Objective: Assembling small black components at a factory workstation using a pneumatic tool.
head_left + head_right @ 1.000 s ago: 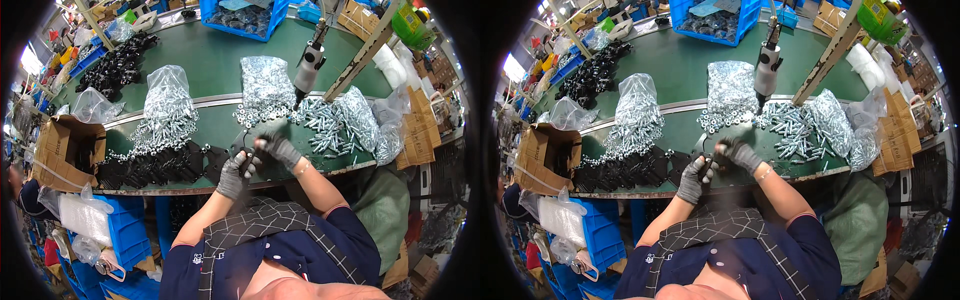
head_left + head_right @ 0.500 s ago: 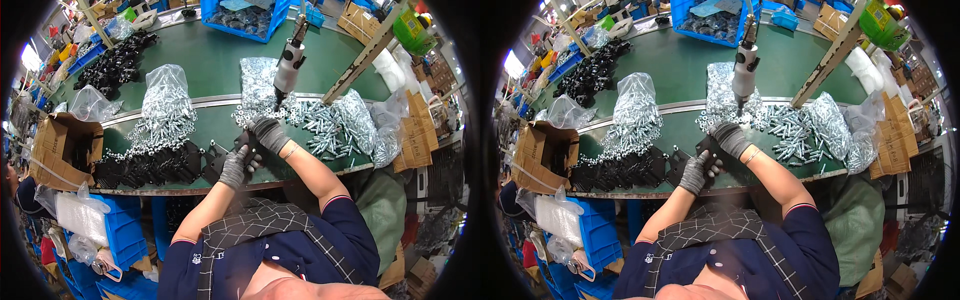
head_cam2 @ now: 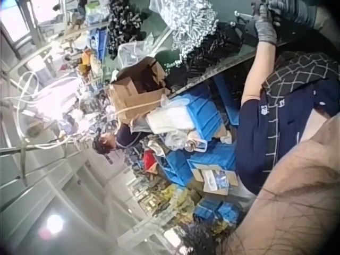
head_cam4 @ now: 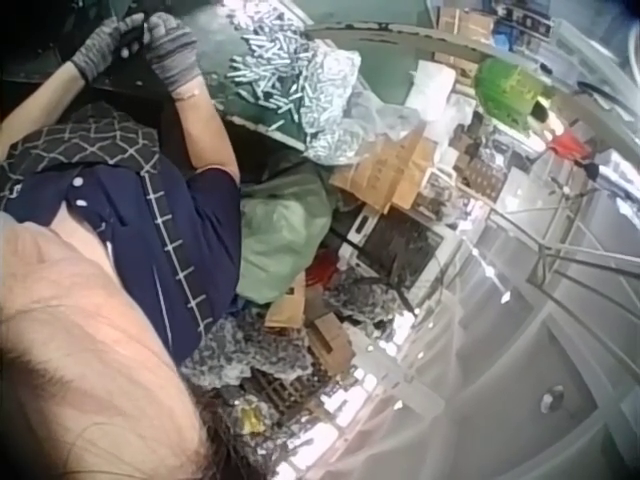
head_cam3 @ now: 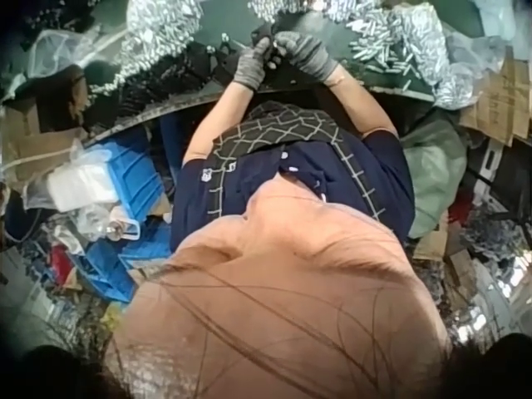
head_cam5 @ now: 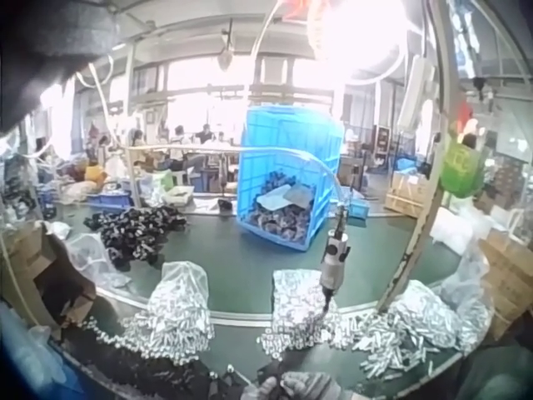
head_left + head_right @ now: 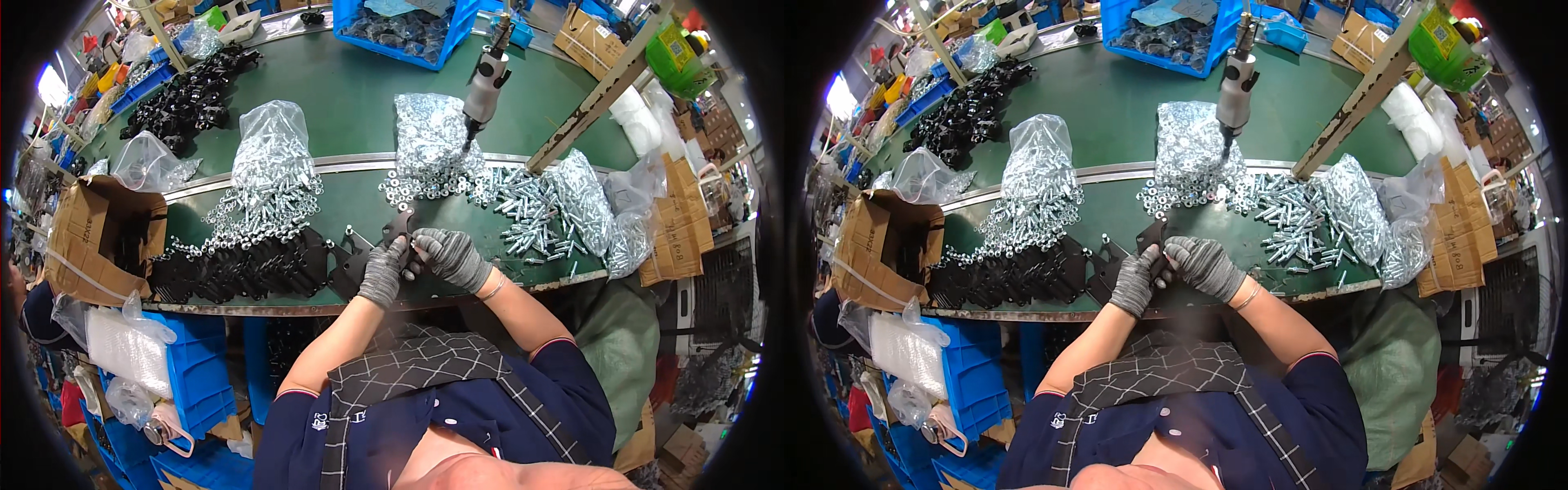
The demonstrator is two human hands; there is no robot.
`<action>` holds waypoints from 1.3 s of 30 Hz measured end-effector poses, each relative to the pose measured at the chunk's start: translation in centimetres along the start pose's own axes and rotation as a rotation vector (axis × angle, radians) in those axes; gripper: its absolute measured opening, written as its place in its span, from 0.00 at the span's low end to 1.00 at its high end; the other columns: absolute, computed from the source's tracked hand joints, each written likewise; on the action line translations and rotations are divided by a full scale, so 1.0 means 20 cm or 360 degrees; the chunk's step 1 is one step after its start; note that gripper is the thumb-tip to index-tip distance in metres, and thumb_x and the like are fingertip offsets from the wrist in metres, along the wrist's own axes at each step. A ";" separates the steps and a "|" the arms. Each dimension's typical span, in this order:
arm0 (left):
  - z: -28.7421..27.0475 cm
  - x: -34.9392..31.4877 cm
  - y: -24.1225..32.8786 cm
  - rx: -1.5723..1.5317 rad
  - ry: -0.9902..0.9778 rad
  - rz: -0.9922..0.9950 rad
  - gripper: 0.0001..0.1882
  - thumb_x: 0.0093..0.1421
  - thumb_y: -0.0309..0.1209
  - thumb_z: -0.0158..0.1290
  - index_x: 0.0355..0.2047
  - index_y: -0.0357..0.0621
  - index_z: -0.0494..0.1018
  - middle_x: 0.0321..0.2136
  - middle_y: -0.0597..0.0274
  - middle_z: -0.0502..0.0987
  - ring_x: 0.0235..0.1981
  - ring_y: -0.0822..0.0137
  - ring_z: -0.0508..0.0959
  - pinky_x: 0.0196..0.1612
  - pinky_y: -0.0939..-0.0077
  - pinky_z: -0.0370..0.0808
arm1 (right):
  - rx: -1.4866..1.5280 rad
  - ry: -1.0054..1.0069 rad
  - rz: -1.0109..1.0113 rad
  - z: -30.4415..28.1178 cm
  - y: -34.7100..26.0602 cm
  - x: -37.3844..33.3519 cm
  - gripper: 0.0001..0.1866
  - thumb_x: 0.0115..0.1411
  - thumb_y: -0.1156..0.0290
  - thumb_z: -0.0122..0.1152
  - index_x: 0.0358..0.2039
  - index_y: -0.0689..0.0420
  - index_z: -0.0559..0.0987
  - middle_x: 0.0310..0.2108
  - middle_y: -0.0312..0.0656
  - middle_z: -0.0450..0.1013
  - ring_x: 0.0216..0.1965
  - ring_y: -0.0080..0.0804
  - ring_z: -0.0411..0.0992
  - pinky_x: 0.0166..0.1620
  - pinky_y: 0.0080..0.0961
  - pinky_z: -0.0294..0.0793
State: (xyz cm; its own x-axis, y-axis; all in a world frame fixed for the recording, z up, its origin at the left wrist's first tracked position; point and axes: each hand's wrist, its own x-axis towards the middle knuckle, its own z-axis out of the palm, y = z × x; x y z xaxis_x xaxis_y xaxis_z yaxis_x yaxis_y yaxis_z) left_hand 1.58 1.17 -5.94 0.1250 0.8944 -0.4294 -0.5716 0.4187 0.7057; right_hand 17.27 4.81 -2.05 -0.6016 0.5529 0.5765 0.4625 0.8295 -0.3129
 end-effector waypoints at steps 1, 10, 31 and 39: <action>0.01 0.00 -0.01 0.0009 -0.0013 -0.0018 0.13 0.61 0.36 0.45 0.33 0.38 0.71 0.22 0.58 0.75 0.14 0.67 0.72 0.12 0.82 0.66 | 0.0026 -0.0039 -0.0056 -0.02 0.01 0.00 0.08 0.50 0.71 0.55 0.33 0.54 0.71 0.27 0.41 0.70 0.27 0.40 0.71 0.28 0.31 0.71; 0.03 -0.03 -0.03 -0.0063 -0.0071 -0.0054 0.13 0.61 0.37 0.44 0.34 0.39 0.71 0.21 0.59 0.76 0.14 0.68 0.72 0.12 0.81 0.66 | 0.0032 -0.0847 0.0027 -0.12 0.07 0.11 0.11 0.51 0.68 0.53 0.37 0.49 0.73 0.27 0.40 0.69 0.29 0.39 0.72 0.29 0.31 0.71; 0.01 -0.03 0.00 -0.0008 0.0004 -0.0008 0.12 0.62 0.37 0.42 0.33 0.40 0.70 0.21 0.58 0.75 0.15 0.67 0.73 0.13 0.80 0.66 | 0.0166 -0.1230 0.0415 -0.12 -0.01 0.22 0.08 0.52 0.67 0.50 0.30 0.57 0.72 0.26 0.46 0.70 0.29 0.43 0.72 0.29 0.35 0.71; 0.05 -0.01 0.04 -0.0004 0.0122 -0.0003 0.12 0.63 0.36 0.41 0.37 0.41 0.69 0.21 0.57 0.75 0.15 0.66 0.73 0.13 0.80 0.66 | -0.0175 -0.1022 -0.0387 -0.11 0.07 0.23 0.10 0.56 0.66 0.45 0.31 0.58 0.72 0.28 0.45 0.70 0.29 0.41 0.72 0.29 0.35 0.70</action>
State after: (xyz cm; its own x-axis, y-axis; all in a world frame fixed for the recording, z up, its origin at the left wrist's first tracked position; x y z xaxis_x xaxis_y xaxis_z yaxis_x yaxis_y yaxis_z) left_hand 1.95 1.44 -4.79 0.0636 0.8788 -0.4730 -0.5735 0.4200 0.7033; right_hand 16.56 8.33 1.86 -0.9470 0.3175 0.0491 0.3089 0.9417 -0.1335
